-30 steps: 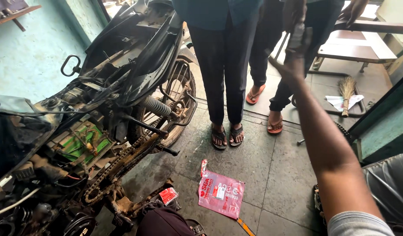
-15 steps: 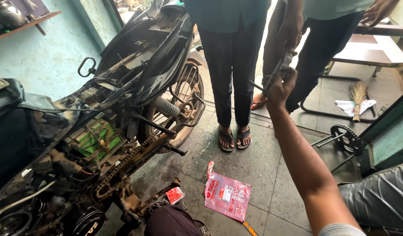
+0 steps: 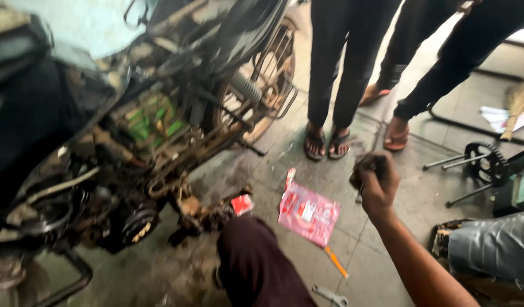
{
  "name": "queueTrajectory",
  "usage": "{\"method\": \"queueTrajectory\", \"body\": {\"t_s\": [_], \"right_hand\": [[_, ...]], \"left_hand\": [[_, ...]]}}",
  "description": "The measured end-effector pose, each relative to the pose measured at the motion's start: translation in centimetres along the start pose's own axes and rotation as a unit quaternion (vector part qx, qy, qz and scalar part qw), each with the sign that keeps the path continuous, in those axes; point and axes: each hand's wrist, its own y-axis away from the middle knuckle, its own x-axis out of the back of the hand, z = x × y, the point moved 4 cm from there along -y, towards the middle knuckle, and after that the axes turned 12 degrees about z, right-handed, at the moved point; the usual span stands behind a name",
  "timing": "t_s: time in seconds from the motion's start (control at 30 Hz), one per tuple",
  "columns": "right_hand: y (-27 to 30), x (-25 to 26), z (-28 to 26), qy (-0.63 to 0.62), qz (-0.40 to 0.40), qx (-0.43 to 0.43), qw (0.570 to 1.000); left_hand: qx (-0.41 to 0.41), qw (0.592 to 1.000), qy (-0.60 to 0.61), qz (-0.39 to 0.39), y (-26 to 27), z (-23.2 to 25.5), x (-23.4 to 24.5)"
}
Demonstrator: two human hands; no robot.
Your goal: The person opens a small packet by hand, removes a component, and uses shears to cut open a second packet. They then squeeze the contents of the second packet onto the component.
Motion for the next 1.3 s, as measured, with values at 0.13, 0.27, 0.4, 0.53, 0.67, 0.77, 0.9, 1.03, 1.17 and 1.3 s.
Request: {"method": "queueTrajectory", "body": {"t_s": [0.13,0.27,0.4,0.53,0.67,0.77,0.9,1.03,1.17,1.3], "right_hand": [[4.3,-0.6,-0.2,-0.046,-0.139,-0.095,0.985],[8.2,-3.1,-2.5,-0.054,-0.284,-0.112,0.951],[11.7,-6.2,-3.6,-0.123,-0.375,-0.188,0.899],[13.9,-9.2,-4.4,-0.125,-0.453,-0.201,0.860],[15.4,-11.1,-5.2,-0.082,-0.541,-0.143,0.824],[15.6,-12.4,-7.0,-0.057,-0.569,-0.102,0.814],[14.0,-12.0,-7.3,-0.037,-0.515,-0.060,0.854],[11.5,-5.7,0.9,0.072,-0.423,-0.063,0.901],[15.7,5.7,17.2,0.406,-0.382,-0.071,0.827],[24.3,15.1,30.7,0.445,-0.476,-0.005,0.759]], "left_hand": [[0.046,0.999,-0.007,-0.008,1.0,8.8,1.3],[0.009,0.983,0.177,0.056,4.8,29.2,13.5],[-0.191,0.852,0.486,-0.020,13.4,44.5,25.9],[-0.075,0.843,0.513,-0.146,15.4,44.9,26.7],[-0.033,0.786,0.559,-0.262,15.7,42.9,26.7],[-0.044,0.782,0.561,-0.266,15.7,41.6,26.9],[0.004,0.749,0.613,-0.251,15.3,40.7,27.7],[0.036,0.759,0.616,-0.207,14.3,37.8,29.3],[0.070,0.720,0.677,-0.137,14.0,32.6,29.3],[0.053,0.718,0.690,-0.075,14.5,28.2,29.8]]}}
